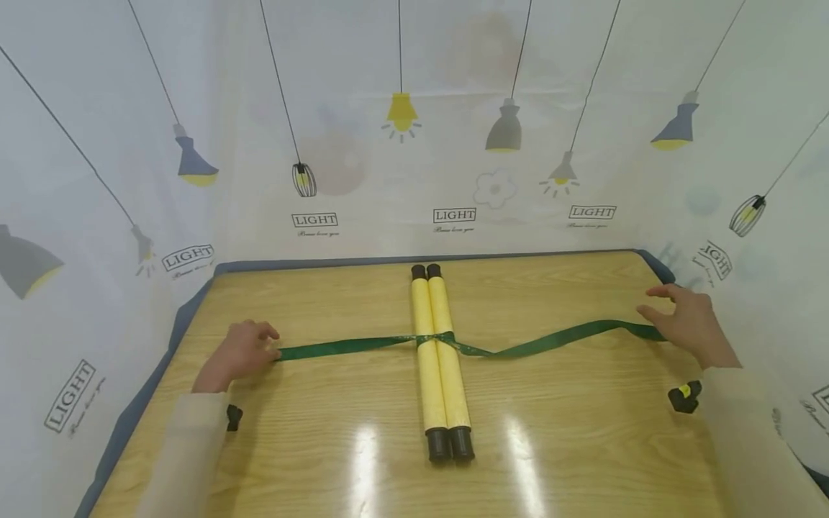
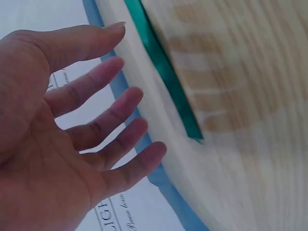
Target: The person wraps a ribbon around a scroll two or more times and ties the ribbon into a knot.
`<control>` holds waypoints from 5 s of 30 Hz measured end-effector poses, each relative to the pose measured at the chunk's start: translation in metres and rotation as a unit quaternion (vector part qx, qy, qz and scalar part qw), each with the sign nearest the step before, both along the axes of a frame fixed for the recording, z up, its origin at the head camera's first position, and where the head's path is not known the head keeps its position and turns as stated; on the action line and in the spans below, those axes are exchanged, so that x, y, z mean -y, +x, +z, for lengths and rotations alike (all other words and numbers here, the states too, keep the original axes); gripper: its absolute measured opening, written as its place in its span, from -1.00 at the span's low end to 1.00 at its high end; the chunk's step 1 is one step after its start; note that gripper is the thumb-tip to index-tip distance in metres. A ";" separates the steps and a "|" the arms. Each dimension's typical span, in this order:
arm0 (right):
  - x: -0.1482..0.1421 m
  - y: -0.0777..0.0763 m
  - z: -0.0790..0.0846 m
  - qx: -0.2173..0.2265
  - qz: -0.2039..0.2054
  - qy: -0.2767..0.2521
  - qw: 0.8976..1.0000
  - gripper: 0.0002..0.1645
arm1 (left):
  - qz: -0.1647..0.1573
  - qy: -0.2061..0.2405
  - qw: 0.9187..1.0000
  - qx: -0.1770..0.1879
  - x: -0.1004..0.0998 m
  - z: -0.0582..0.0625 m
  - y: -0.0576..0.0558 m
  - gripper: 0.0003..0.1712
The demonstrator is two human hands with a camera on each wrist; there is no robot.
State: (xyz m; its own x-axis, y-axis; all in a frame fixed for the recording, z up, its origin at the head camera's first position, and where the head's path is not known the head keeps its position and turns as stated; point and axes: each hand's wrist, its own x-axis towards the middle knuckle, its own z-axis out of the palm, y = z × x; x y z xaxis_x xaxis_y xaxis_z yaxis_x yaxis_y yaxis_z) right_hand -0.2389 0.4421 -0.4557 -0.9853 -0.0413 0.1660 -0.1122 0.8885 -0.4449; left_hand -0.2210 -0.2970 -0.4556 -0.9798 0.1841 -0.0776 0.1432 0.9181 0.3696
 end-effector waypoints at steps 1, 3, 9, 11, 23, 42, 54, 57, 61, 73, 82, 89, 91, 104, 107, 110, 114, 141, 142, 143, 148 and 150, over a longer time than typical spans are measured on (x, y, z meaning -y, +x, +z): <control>0.001 0.001 0.000 -0.001 -0.002 -0.003 1.000 -0.26 | 0.006 -0.001 1.000 -0.010 -0.002 0.001 0.000 -0.63; 0.007 0.002 0.003 -0.002 -0.006 -0.013 1.000 -0.27 | 0.011 0.005 1.000 -0.027 -0.009 0.004 0.001 -0.58; 0.027 0.005 0.013 0.034 -0.002 -0.021 0.999 -0.29 | 0.007 0.071 0.997 -0.041 -0.051 0.018 -0.001 -0.67; 0.034 0.003 0.016 0.051 0.002 -0.011 0.999 -0.28 | -0.003 0.095 0.995 -0.041 -0.069 0.021 -0.002 -0.69; 0.074 -0.008 0.006 0.151 -0.011 0.031 0.988 -0.23 | -0.063 0.132 0.989 -0.004 -0.161 0.005 -0.018 -0.69; 0.029 -0.010 -0.017 0.248 -0.175 0.050 0.952 -0.18 | -0.072 0.128 0.988 0.040 -0.184 -0.006 -0.015 -0.64; 0.034 -0.009 -0.017 0.175 -0.145 0.013 0.974 -0.45 | -0.054 0.217 0.974 0.035 -0.197 0.004 -0.011 -0.76; 0.039 -0.012 -0.014 0.132 -0.124 0.009 0.983 -0.48 | -0.057 0.238 0.969 0.039 -0.201 0.010 -0.011 -0.84; 0.050 -0.016 -0.005 0.082 -0.093 -0.039 0.992 -0.49 | -0.071 0.251 0.964 0.046 -0.206 0.018 -0.011 -0.88; 0.100 -0.027 0.026 0.020 0.011 -0.131 0.991 -0.48 | -0.107 0.259 0.958 0.056 -0.227 0.033 -0.019 -0.92; 0.138 -0.033 0.036 0.065 0.070 -0.261 0.961 -0.44 | -0.097 0.282 0.952 0.069 -0.230 0.035 -0.017 -0.92; 0.166 -0.042 0.035 0.057 0.136 -0.310 0.939 -0.59 | -0.090 0.292 0.950 0.070 -0.226 0.035 -0.016 -0.90; 0.174 -0.043 0.037 0.055 0.150 -0.303 0.939 -0.62 | -0.092 0.293 0.949 0.068 -0.225 0.035 -0.016 -0.90; 0.233 -0.056 0.043 0.071 0.205 -0.276 0.936 -0.58 | -0.100 0.293 0.948 0.066 -0.228 0.034 -0.018 -0.89; 0.248 -0.062 0.044 0.082 0.232 -0.266 0.932 -0.57 | -0.091 0.286 0.951 0.065 -0.228 0.032 -0.017 -0.90; 0.263 -0.069 0.043 0.087 0.251 -0.252 0.931 -0.59 | -0.089 0.278 0.955 0.060 -0.228 0.030 -0.018 -0.91; 0.278 -0.081 0.039 0.091 0.269 -0.243 0.927 -0.61 | -0.101 0.267 0.957 0.053 -0.228 0.030 -0.019 -0.90; 0.333 -0.106 0.011 0.057 0.283 -0.085 0.954 -0.67 | -0.120 0.289 0.947 0.070 -0.213 0.032 -0.017 -0.88; 0.331 -0.105 0.012 0.055 0.284 -0.087 0.953 -0.66 | -0.120 0.289 0.947 0.070 -0.213 0.033 -0.016 -0.88; 0.328 -0.105 0.013 0.054 0.286 -0.090 0.952 -0.65 | -0.121 0.287 0.948 0.070 -0.213 0.033 -0.017 -0.88; 0.318 -0.100 0.016 0.055 0.299 -0.101 0.947 -0.61 | -0.121 0.290 0.946 0.079 -0.212 0.033 -0.018 -0.86; 0.314 -0.098 0.017 0.055 0.303 -0.102 0.946 -0.59 | -0.122 0.292 0.945 0.084 -0.211 0.033 -0.019 -0.85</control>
State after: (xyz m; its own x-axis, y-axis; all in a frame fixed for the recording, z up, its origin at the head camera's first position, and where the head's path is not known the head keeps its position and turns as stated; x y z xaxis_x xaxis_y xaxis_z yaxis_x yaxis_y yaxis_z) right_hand -0.3369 0.1285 -0.4384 -0.8031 -0.5815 0.1304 -0.5164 0.5699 -0.6391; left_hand -0.2399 -0.0856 -0.4229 -0.8857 0.4622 -0.0441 0.2185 0.4987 0.8388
